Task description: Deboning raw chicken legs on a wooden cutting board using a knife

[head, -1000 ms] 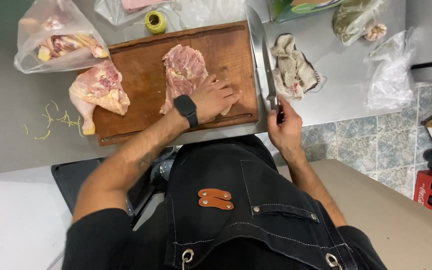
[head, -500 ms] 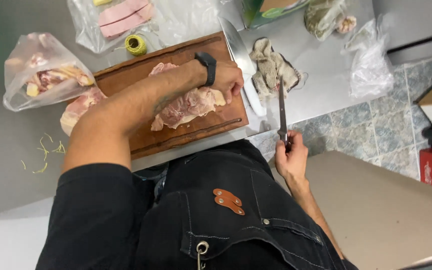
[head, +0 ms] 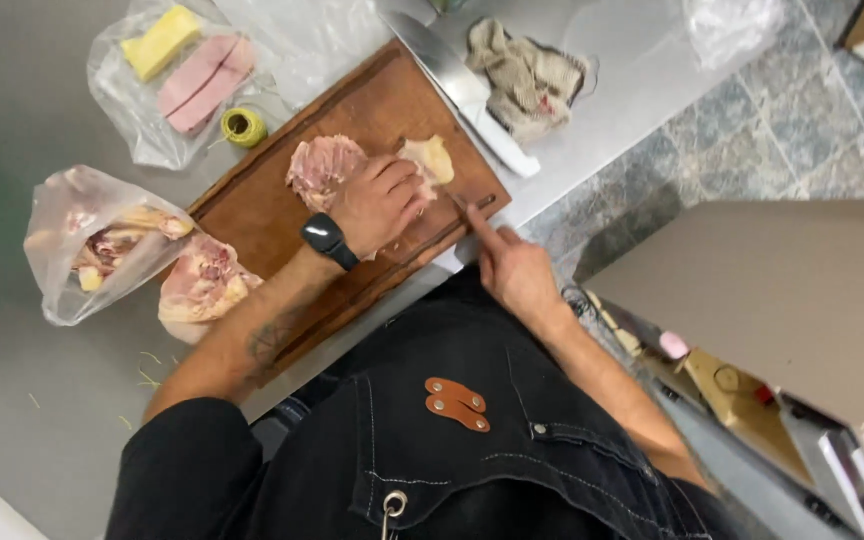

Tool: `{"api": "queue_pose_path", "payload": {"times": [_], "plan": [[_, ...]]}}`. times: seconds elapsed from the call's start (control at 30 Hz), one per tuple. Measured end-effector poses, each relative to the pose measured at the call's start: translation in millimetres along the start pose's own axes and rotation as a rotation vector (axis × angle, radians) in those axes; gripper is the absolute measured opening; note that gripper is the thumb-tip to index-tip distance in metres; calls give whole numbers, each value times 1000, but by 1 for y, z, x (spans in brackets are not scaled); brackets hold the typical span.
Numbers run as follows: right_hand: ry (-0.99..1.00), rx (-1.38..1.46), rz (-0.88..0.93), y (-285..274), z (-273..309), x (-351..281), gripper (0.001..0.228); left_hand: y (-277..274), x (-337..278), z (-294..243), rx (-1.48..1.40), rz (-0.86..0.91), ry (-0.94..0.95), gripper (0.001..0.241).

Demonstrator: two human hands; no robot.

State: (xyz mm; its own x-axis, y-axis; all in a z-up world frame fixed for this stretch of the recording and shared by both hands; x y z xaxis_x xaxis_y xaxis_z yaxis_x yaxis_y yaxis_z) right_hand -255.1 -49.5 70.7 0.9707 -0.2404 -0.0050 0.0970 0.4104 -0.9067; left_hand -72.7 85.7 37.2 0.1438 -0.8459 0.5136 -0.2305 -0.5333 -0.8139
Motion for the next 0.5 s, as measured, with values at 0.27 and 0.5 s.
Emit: {"api": "queue_pose_path", "payload": {"times": [0.27, 0.5], "plan": [[285, -72, 47, 30, 21, -10, 63, 12, -13, 7, 106, -12, -62, 24], [227, -188, -8, 15, 38, -10, 70, 14, -4, 3, 161, -4, -91, 26]]}}
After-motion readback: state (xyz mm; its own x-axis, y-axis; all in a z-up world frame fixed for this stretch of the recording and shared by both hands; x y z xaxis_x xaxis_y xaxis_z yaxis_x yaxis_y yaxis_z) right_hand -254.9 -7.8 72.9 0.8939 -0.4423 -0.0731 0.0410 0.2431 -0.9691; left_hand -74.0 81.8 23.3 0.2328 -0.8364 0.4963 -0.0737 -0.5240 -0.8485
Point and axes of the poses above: each hand's wrist, its own x-axis towards the middle knuckle, its own y-axis out of the palm, z = x × y, the point moved 7 cm from there along x, towards the middle knuckle, and after that the axes turned 1 degree about y, right-handed, at the moved point
